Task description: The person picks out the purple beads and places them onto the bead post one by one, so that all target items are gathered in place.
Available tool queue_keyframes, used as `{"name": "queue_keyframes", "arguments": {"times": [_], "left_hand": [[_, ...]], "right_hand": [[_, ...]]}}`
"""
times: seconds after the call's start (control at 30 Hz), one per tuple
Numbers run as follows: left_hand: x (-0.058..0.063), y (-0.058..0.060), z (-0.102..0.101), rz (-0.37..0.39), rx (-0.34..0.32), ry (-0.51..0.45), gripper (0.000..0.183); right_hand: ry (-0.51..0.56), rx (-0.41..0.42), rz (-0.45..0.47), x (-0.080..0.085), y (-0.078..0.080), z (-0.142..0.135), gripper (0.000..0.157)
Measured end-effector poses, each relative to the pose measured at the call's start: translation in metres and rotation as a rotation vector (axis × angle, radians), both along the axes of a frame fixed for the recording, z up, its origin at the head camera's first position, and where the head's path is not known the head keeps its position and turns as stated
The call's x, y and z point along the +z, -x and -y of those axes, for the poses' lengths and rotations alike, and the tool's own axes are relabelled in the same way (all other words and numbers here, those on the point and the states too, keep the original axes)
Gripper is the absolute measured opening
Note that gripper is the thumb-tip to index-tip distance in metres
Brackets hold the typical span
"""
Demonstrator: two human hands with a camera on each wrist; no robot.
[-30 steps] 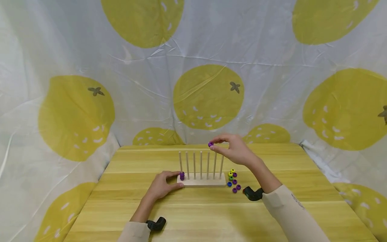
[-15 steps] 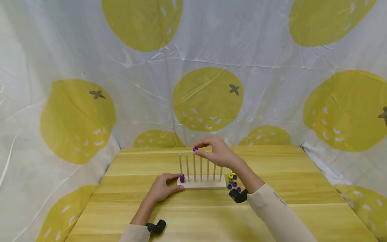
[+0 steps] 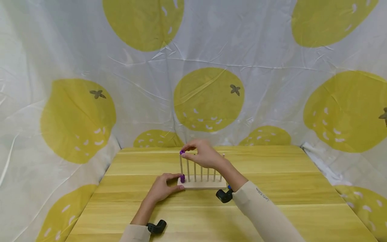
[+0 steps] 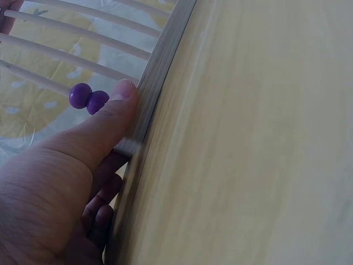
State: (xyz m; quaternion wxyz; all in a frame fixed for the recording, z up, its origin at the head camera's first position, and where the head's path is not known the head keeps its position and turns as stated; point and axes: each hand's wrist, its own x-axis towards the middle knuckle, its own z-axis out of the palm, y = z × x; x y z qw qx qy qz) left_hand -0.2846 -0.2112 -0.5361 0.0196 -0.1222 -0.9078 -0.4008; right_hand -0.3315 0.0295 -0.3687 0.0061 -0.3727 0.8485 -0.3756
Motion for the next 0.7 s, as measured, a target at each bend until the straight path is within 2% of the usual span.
{"name": "queue_keyframes", "arguments": {"times": [0.27,0.7], "left_hand": [[0.000,0.000,-0.001,-0.005,-0.002,0.008,0.054],[0.001,0.001,-0.001,0.004,0.007,0.008,0.053]], "right_hand": [[-0.004,0.011,0.050,0.000,0.000,0.012,0.021],[-0.061,-0.002,0.029,0.000,0.002,0.012,0.021]]}}
